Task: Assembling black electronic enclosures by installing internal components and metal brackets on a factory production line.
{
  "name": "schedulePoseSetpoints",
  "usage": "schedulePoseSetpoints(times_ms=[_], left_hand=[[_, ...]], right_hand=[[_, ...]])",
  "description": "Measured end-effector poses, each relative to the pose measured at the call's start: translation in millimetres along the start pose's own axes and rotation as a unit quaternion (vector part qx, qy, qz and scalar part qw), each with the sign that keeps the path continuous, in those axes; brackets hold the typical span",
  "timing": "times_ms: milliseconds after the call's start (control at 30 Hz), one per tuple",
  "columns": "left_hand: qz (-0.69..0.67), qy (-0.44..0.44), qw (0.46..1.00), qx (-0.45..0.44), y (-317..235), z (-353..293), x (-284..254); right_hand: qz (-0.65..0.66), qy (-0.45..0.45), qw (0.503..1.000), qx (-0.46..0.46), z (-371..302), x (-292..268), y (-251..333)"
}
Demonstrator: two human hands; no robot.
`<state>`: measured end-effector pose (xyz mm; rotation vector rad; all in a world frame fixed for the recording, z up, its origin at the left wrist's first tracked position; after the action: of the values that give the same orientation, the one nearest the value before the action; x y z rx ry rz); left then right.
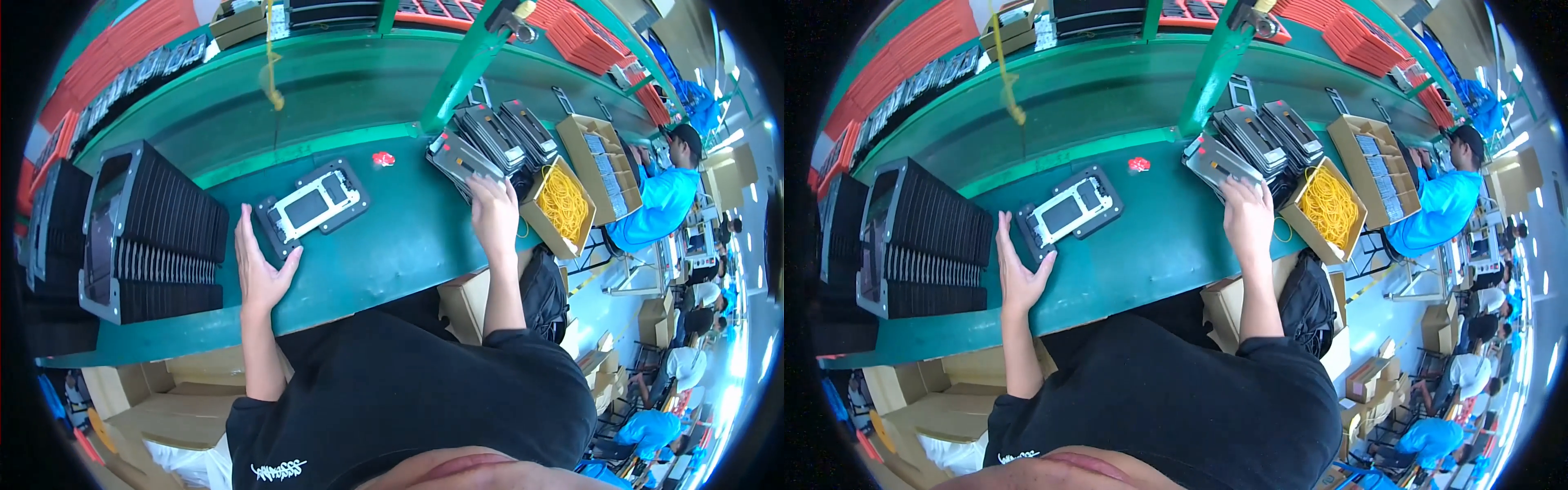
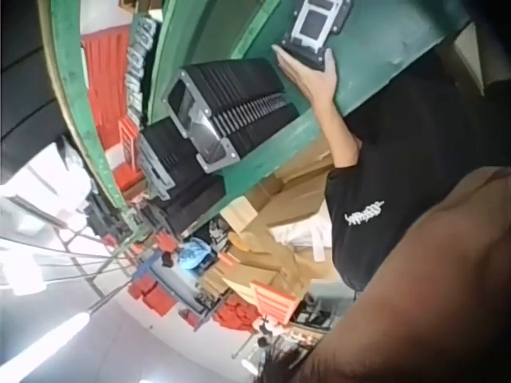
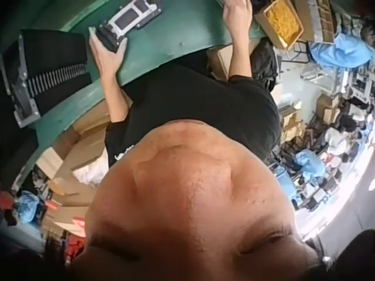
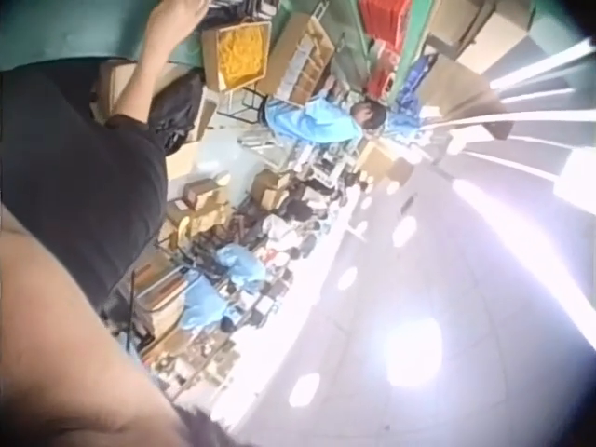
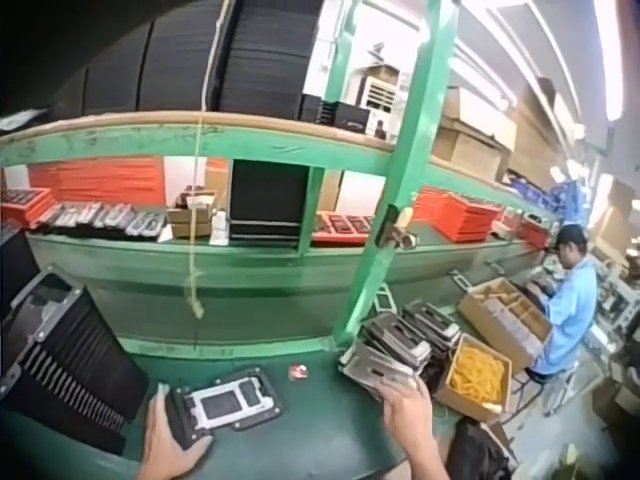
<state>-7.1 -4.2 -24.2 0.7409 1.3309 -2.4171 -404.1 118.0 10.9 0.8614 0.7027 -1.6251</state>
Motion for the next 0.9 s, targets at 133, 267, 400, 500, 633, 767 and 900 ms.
schedulePoseSetpoints(times_ms=[133, 267, 400, 500, 633, 767, 900], left_hand=[[-0.010, 0.011, 1.000, -0.005, 0, 2, 4], [0.035, 0.032, 0.999, -0.011, -7, 1, 3], [-0.007, -0.004, 1.000, -0.015, -7, -9, -1], [0.016, -0.035, 0.999, 0.011, -37, -20, 2], [-0.413, 0.017, 0.911, 0.003, -90, -47, 48], [-0.554, 0.086, 0.825, -0.073, -72, -79, 70], [-0.368, 0.138, 0.919, -0.021, -71, -84, 63]], right_hand=[[0.130, -0.053, 0.988, 0.060, -7, -19, 16], [0.015, -0.111, 0.992, 0.061, 16, -16, 31], [0.149, -0.162, 0.975, 0.024, 24, -20, 38], [0.325, -0.152, 0.933, 0.013, 17, -43, 82], [0.584, -0.056, 0.808, -0.047, -20, -46, 163], [0.646, 0.005, 0.762, -0.038, -41, -49, 191], [0.786, 0.134, 0.592, 0.120, -41, -36, 185]])
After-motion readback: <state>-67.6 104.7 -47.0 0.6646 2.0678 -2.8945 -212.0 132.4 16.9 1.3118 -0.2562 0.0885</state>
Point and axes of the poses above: each hand's wrist, its own z-axis towards the middle knuckle, its own x-axis out of the palm, y = z × x, the point moved 2 cm from there along z, towards the middle knuckle, and after that the axes turned 1 degree about -z, right-handed, at the moved point
